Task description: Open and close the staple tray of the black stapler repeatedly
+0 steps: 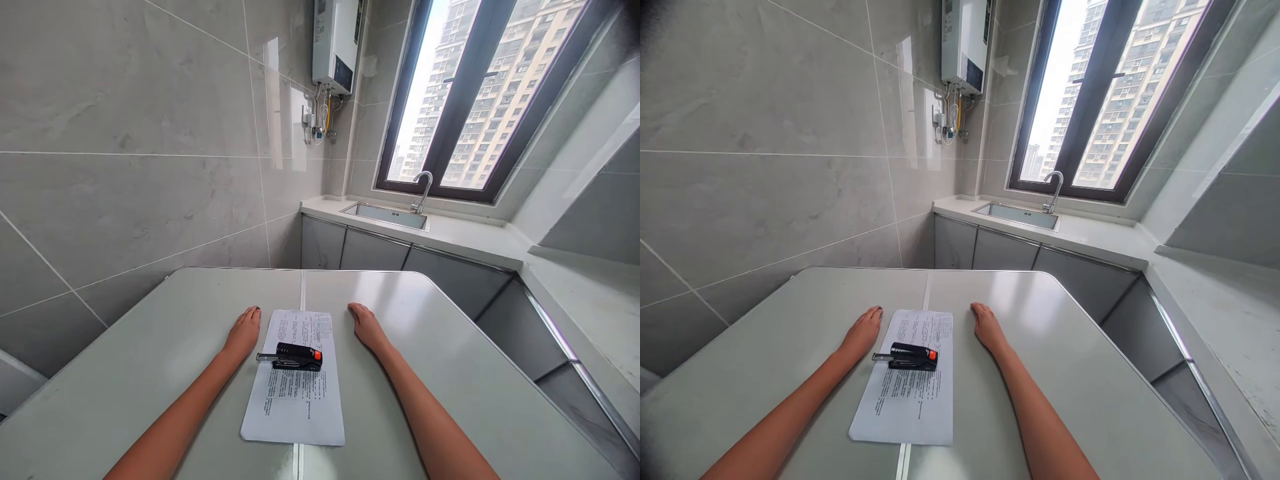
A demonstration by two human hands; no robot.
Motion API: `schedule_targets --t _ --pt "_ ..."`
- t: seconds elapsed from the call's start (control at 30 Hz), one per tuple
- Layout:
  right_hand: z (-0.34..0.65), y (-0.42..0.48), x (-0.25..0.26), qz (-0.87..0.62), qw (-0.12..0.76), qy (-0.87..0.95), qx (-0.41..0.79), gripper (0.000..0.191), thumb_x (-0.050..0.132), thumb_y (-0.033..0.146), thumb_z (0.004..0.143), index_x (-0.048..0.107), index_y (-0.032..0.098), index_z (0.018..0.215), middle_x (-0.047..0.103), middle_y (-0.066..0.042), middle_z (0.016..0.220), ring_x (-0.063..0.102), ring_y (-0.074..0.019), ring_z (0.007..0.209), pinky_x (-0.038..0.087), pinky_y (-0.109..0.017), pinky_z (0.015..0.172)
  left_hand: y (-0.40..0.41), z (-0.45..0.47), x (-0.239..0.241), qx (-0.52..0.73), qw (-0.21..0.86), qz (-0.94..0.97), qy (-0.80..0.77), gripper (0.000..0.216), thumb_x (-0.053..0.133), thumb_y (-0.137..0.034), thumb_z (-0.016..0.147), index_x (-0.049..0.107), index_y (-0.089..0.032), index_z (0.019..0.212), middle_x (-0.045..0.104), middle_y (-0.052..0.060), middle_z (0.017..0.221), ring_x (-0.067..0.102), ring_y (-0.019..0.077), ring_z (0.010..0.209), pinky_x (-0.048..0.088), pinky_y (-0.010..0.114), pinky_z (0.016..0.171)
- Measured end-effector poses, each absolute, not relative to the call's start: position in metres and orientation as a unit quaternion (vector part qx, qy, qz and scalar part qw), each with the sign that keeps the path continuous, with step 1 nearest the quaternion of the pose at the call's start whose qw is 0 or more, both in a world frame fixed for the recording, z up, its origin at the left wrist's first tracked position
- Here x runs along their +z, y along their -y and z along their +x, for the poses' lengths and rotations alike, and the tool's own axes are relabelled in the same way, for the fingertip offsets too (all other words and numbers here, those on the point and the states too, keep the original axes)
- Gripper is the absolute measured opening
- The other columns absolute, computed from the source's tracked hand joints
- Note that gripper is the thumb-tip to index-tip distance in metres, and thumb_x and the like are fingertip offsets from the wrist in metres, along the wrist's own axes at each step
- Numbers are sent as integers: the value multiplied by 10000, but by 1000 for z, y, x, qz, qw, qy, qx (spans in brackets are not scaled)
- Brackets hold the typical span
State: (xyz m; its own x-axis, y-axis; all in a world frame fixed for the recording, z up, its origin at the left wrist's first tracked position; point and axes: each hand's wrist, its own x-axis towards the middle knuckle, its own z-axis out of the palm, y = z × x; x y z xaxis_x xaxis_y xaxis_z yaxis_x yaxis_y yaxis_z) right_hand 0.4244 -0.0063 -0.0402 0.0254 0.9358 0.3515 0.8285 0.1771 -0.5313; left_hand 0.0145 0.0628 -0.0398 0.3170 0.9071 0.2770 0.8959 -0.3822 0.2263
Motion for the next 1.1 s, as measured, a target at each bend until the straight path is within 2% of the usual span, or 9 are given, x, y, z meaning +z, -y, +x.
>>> schedule_targets --t 0.17,0.37,0.5,0.6,0.7,0.83,0.9,1.0,1.1 --pt "424 7 -41 -637 314 698 85 505 367 28 914 620 148 1333 583 -145 1396 611 -240 1221 491 -391 1056 -40 9 -37 122 -21 815 -566 414 380 -124 981 632 -93 1308 592 222 1448 552 331 1355 417 469 1143" --pt "419 9 -39 -636 309 703 78 592 372 18 871 572 204 1396 499 -124 1489 567 -241 1286 498 -408 1049 -19 4 -27 145 -54 814 -559 355 414 -149 1001 638 -142 1277 660 170 1350 611 285 1259 476 425 1064" --pt "400 18 -21 -598 398 694 54 411 388 114 954 620 206 1281 621 -124 1288 593 -266 1197 512 -461 1008 -21 6 -24 157 -63 806 -568 417 445 -133 989 582 -150 1383 666 168 1317 628 296 1192 494 425 976" --pt "371 34 -5 -540 459 702 64 237 451 250 1023 655 222 1140 671 -95 1044 622 -263 1038 531 -456 926 -26 5 -22 159 -61 810 -560 386 423 -111 990 646 -162 1300 676 152 1263 628 304 1123 495 426 908" --pt "340 53 5 -461 434 765 121 219 533 325 1025 645 243 1195 667 -94 1103 614 -255 1061 529 -442 943 -27 0 -19 191 -10 813 -549 319 424 -94 981 713 -187 1080 700 115 1106 638 266 1018 491 387 871" --pt "312 69 9 -421 344 819 182 571 717 409 925 512 288 1444 594 -103 1342 565 -278 1229 503 -455 1043 -22 -6 -16 272 66 793 -541 242 465 -177 989 684 -212 892 690 77 986 626 242 933 482 357 812" --pt "305 72 7 -427 315 824 199 617 736 402 910 491 293 1466 606 -96 1337 579 -276 1215 508 -454 1037 -19 -6 -14 329 141 774 -523 237 463 -267 1012 651 -210 881 679 66 957 623 217 870 482 341 788" --pt "300 72 3 -415 294 830 229 515 632 320 978 488 290 1472 652 -88 1283 621 -251 1147 522 -434 1007 -14 -1 -10 415 300 718 -472 262 425 -403 1041 607 -217 1013 647 22 843 586 164 714 484 298 714" --pt "299 72 1 -396 302 832 245 465 575 277 1005 500 288 1463 665 -88 1280 626 -244 1157 509 -432 1030 -10 3 -5 456 375 678 -437 324 436 -490 1032 608 -215 1050 608 2 793 546 142 675 473 272 688"
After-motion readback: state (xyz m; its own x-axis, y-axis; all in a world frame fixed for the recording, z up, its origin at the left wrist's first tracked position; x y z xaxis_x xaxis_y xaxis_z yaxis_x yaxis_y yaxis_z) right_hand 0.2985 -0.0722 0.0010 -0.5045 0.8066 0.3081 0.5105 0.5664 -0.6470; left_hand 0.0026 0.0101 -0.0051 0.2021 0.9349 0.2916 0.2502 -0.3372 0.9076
